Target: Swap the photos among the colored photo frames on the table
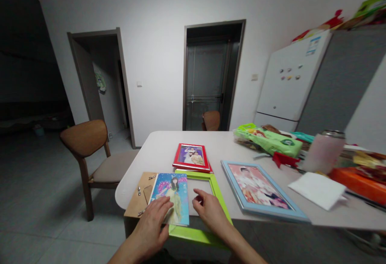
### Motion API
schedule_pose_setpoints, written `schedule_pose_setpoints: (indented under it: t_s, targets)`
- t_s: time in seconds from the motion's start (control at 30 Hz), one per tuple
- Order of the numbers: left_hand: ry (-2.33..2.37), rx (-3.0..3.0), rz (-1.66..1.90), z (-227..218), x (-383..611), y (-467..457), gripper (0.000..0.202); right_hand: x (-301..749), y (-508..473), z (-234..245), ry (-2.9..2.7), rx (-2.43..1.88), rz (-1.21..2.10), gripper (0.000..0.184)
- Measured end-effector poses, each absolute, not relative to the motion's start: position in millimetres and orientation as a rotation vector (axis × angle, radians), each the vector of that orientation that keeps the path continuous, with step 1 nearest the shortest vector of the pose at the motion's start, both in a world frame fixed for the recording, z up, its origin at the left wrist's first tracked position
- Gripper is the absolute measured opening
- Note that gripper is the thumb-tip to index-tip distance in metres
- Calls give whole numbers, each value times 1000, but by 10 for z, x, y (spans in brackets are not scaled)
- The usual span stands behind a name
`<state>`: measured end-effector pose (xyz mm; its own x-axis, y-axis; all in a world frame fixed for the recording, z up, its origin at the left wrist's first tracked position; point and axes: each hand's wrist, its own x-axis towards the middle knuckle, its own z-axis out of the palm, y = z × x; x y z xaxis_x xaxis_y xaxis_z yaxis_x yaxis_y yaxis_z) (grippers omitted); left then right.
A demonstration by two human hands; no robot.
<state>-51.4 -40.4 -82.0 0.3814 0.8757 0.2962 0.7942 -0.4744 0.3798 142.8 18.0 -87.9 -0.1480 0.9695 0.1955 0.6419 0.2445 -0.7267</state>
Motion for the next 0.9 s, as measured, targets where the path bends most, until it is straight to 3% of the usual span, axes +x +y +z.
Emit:
schedule_pose_setpoints:
  t_s: [0.2, 0.33, 0.43, 0.57, 0.67, 0.8, 0.9]
  targets:
    - [1492, 2438, 608, -813, -487, -390, 58, 1094, 257, -888, -1453, -1329, 1184, 62]
    - [1528, 2429, 680, -812, -447, -322, 64, 920, 230, -713, -1269, -1118, 1213, 64]
    - [1478, 2383, 955, -772, -451, -253, 57, 823, 152, -488, -1232, -945, 1215, 65]
    - [1339, 2001, 1495, -625, -440, -206, 37, 797, 57, -340, -1137, -886, 1263, 59]
    - [1254, 1478, 1712, -511, -326, -216, 30, 860, 24, -458, -1014, -1035, 1338, 49]
    - [894, 972, 1740, -480, -63, -251, 39, 1025, 52, -674, -922, -1005, 1470, 30]
    - [754, 935, 1592, -545, 54, -272, 46, 1255, 112, -669, -990, -1057, 1298, 30]
